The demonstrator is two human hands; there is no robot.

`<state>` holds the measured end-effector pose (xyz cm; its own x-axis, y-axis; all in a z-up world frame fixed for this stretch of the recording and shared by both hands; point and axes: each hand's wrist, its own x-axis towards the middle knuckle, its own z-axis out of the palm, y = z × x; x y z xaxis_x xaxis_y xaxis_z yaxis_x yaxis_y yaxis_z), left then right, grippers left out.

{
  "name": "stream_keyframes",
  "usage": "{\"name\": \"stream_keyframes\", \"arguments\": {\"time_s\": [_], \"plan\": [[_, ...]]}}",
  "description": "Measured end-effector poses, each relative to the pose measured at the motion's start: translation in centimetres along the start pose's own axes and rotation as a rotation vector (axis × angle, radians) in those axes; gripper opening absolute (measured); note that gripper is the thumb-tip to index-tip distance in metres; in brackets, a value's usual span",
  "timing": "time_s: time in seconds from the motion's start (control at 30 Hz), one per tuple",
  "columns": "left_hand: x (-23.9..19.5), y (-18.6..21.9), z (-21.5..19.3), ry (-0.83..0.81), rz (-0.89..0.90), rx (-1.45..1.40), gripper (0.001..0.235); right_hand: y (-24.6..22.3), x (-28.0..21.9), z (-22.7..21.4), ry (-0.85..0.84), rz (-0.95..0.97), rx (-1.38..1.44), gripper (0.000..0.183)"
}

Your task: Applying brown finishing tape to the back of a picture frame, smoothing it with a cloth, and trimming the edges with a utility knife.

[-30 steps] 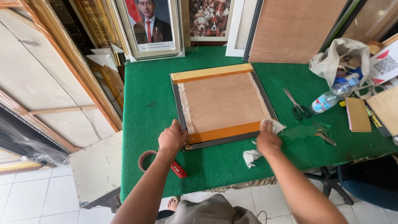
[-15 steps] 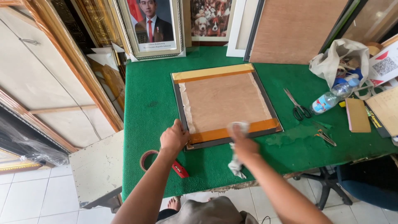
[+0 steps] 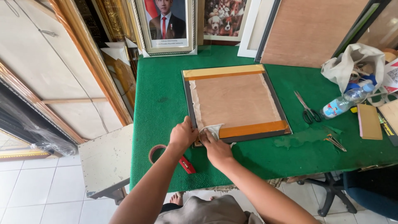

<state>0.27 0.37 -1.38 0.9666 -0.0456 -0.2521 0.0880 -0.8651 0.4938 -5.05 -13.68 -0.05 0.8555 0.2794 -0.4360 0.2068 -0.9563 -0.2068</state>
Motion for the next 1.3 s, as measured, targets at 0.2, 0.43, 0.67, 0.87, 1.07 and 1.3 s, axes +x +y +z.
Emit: {"name": "stream_keyframes", "arguments": {"time_s": [0.2, 0.43, 0.67, 0.87, 1.07, 1.3], "plan": [[-2.1, 0.0, -3.4, -0.065, -0.077, -0.167, 0.041, -1.3, 0.4, -1.5, -0.042, 0.001, -0.120, 0.054], [-1.8, -2.2, -2.3, -0.034, -0.075, -0.305, 0.041, -1.6, -1.1, -3.0, -0.062, -0.055, -0.028, 0.045], [-2.0, -0.3, -4.9, -0.127, -0.056, -0.012, 0.040, -2.2, 0.4, -2.3, -0.044, 0.025, -0.042, 0.048], [-1.5, -0.5, -4.3, -0.135, -0.002, 0.077, 0.036, -3.4, -2.3, -5.3, -0.147, 0.051, -0.013, 0.047], [-0.4, -1.1, -4.3, -0.152, -0.008, 0.117, 0.037, -3.2, 1.4, -3.3, -0.078, 0.333, 0.408, 0.049], [-0.6, -2.5, -3.2, -0.120, 0.015, 0.066, 0.034, -3.1, -1.2, -4.0, -0.156, 0.041, 0.009, 0.043]]}}
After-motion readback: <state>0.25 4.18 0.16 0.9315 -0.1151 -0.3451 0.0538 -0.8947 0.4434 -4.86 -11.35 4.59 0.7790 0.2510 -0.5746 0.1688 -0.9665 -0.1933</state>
